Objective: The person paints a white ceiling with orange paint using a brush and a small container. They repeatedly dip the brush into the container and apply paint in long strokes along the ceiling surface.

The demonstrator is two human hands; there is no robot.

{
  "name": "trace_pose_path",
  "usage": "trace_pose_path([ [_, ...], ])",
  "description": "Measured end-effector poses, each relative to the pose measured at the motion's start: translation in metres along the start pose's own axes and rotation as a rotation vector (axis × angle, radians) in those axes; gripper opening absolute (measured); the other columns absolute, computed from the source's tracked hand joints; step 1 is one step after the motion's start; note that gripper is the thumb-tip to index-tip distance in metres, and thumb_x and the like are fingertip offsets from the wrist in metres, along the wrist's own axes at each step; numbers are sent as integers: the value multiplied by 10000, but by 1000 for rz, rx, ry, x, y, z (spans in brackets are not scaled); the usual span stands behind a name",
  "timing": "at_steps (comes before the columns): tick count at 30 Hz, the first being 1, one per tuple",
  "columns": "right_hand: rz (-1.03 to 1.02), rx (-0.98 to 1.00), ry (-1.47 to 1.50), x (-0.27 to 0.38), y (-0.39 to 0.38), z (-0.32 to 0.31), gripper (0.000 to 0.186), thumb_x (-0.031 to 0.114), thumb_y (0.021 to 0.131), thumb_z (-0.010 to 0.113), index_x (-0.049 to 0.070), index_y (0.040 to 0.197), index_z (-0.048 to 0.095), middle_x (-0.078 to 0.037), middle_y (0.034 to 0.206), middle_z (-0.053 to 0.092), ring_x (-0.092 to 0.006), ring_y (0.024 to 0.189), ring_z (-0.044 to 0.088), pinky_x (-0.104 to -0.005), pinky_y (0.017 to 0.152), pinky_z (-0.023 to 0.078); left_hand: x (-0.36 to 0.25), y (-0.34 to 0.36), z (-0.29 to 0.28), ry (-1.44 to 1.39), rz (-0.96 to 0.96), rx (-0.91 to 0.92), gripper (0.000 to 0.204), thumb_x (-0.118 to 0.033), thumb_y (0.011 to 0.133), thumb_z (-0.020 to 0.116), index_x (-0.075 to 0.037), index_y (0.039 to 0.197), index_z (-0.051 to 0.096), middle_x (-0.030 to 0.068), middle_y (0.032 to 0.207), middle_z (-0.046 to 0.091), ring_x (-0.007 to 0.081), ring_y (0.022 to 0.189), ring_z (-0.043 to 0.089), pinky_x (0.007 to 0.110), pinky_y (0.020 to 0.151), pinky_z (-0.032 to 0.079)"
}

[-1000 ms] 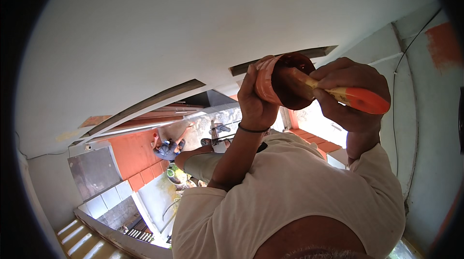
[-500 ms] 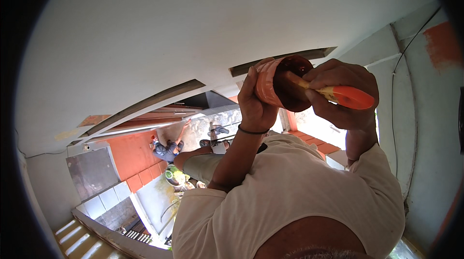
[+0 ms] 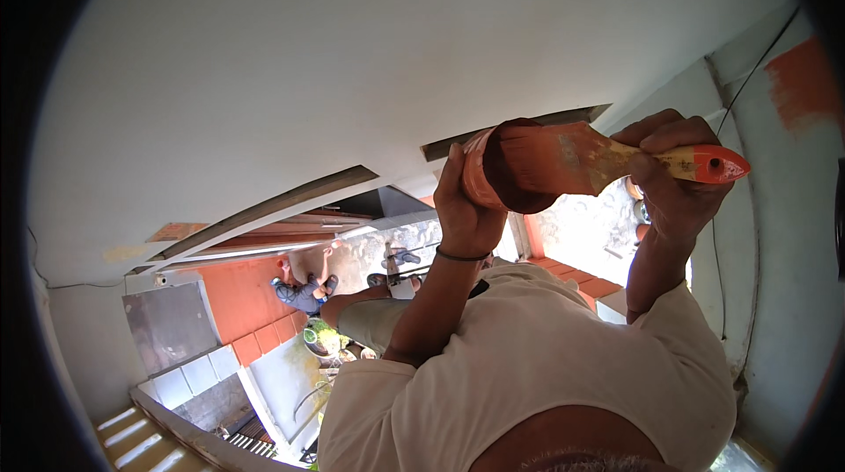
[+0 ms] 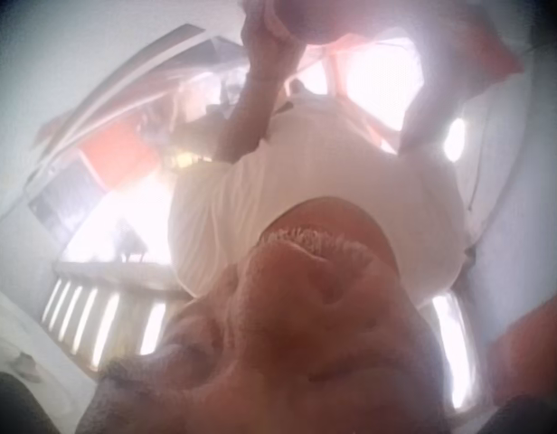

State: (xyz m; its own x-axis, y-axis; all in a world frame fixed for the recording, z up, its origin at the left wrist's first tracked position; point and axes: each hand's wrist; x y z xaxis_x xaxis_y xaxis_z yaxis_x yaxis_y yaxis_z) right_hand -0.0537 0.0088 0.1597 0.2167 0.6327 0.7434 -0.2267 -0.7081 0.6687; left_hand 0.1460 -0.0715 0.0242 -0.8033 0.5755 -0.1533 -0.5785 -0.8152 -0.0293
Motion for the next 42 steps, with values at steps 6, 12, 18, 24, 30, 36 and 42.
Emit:
trace_pose_path([
  [6,28,-31,46,-2,-1,-3,243,-136,800,762,-41,1005,674,-241,944,749,-268,813,761,-332,675,614,1,-1,1,10,1,-41,469,-434,1118,459,-52,1327,633,115,1356,674,287,1295,610,498,1134,461],
  [12,120,-123,65,-5,-3,-4,201,-132,826,720,-25,988,671,-251,977,754,-213,726,749,-258,536,556,-1,-3,0,5,-32,-21,503,-459,1100,496,-50,1374,604,102,1374,666,265,1295,617,474,1138,470],
  [18,277,-222,324,-11,-9,-2,91,-43,909,699,27,924,644,-258,975,756,-204,697,747,-247,495,538,-4,-5,-5,-20,-57,-55,522,-474,1094,505,-56,1395,591,98,1373,664,254,1296,618,466,1133,480],
  [24,445,-316,486,-26,-20,4,132,141,1019,664,46,940,618,-222,885,758,-195,556,688,-250,462,507,-5,-7,2,37,-79,-60,536,-495,1098,469,-69,1400,590,109,1401,641,285,1335,583,511,1151,460],
  [30,605,-443,624,-40,-35,15,280,283,1084,607,9,1043,644,-97,747,701,-146,556,644,-245,503,495,-5,-8,3,75,-80,-149,555,-518,1099,397,-112,1451,536,143,1427,591,335,1309,585,538,1001,556],
  [36,768,-413,750,-57,-52,11,183,175,1040,639,13,1125,642,-92,1010,706,-158,790,679,-262,648,543,-3,-3,20,150,-115,-174,516,-513,1074,434,-185,1454,551,92,1449,591,314,1324,584,531,968,553],
  [42,733,-406,1223,-48,-26,46,191,237,1054,641,56,1112,644,-71,1063,720,-198,976,730,-344,783,625,-17,-3,10,146,-162,-129,530,-505,1027,509,-176,1440,559,133,1406,599,357,1291,571,516,978,539],
])
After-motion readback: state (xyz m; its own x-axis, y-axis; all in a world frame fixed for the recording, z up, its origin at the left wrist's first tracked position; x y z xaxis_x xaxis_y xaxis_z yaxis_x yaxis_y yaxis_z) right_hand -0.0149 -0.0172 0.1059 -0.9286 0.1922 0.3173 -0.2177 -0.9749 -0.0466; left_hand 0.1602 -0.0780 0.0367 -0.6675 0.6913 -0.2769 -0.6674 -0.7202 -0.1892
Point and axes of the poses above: each hand's wrist, its own y-axis towards the middle knuckle, its own z-axis out of the palm, x = y × z
